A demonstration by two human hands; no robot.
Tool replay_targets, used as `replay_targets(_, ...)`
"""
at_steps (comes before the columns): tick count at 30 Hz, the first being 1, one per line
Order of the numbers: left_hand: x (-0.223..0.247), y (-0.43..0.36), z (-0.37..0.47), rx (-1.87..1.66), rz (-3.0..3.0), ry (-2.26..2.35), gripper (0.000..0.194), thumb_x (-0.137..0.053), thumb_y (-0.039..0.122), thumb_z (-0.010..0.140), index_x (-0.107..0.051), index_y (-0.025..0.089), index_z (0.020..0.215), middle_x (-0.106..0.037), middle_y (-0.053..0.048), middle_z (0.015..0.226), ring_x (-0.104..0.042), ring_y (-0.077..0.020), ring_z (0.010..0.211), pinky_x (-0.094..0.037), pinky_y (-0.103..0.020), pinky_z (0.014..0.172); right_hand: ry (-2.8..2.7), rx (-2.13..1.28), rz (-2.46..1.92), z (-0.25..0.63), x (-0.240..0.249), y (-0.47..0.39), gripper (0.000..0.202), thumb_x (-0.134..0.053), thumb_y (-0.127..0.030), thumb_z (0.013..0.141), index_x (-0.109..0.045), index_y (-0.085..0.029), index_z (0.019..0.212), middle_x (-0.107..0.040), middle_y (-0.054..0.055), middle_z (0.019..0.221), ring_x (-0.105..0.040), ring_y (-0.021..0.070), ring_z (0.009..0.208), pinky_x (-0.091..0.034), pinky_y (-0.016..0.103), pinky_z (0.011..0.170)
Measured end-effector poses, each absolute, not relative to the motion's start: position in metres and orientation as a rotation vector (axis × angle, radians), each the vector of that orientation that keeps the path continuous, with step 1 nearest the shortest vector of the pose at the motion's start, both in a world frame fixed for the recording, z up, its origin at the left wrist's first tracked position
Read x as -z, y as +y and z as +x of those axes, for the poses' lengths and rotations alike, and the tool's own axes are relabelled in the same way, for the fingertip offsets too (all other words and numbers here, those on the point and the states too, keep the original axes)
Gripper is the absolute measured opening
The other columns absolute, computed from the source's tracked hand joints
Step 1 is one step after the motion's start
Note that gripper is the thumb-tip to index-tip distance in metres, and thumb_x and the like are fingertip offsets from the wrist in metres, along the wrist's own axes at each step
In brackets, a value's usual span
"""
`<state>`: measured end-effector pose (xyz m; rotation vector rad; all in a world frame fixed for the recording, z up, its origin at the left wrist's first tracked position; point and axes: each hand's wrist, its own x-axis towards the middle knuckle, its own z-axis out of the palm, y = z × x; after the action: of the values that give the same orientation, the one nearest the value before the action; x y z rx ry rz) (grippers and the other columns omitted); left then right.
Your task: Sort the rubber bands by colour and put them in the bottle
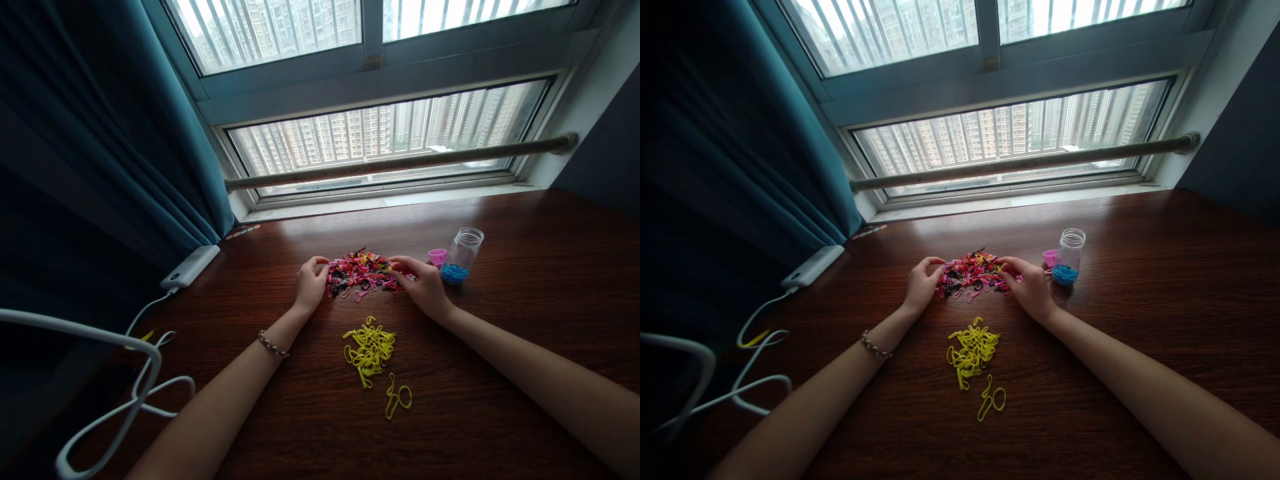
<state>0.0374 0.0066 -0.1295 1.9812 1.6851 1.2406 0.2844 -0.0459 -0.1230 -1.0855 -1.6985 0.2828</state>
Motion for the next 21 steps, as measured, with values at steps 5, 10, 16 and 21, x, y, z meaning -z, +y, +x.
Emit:
replay_targets(5,0.127,0.004,0.04,-1.154,2.178,1.593,0.015,-0.055,0.022,0.077,-0.065,0.021,0.087,-0.065,-0.004,0.092,-0.057,-0.0188,0.091,-0.043,-0.032,0.084,-2.119,-0.065,-0.696,0.265,0.112,-0.073,0.016,-0.049,-0.014,0.082,-0.06,-0.016,0.093,-0.063,0.007,0.083,-0.057,0.0142,0.075,-0.047,0.027,0.067)
replay_targets(10,0.123,0.001,0.043,-1.047,2.228,1.754,0.011,-0.06,0.028,0.073,-0.066,0.021,0.079,-0.065,-0.004,0.087,-0.055,-0.0211,0.091,-0.041,-0.036,0.084,-2.455,0.076,-0.342,0.254,0.105,-0.095,0.019,-0.048,-0.02,0.083,-0.058,-0.015,0.099,-0.062,0.007,0.079,-0.055,0.0151,0.073,-0.047,0.029,0.065)
replay_targets(16,0.123,0.001,0.043,-0.978,2.198,1.831,0.007,-0.059,0.021,0.068,-0.064,0.021,0.073,-0.064,-0.004,0.085,-0.054,-0.0221,0.09,-0.041,-0.036,0.083,-2.156,0.047,-0.869,0.271,0.11,-0.066,0.026,-0.042,-0.018,0.086,-0.054,-0.016,0.109,-0.061,0.01,0.101,-0.052,0.0199,0.099,-0.044,0.039,0.088)
replay_targets(21,0.125,0.002,0.043,-0.922,2.208,1.834,0.028,-0.052,0.013,0.067,-0.065,0.024,0.089,-0.064,-0.002,0.095,-0.051,-0.0235,0.096,-0.039,-0.037,0.085,-2.143,0.011,-1.192,0.28,0.129,-0.041,0.031,-0.039,-0.025,0.088,-0.055,-0.017,0.112,-0.056,0.009,0.118,-0.04,0.0237,0.118,-0.036,0.044,0.099)
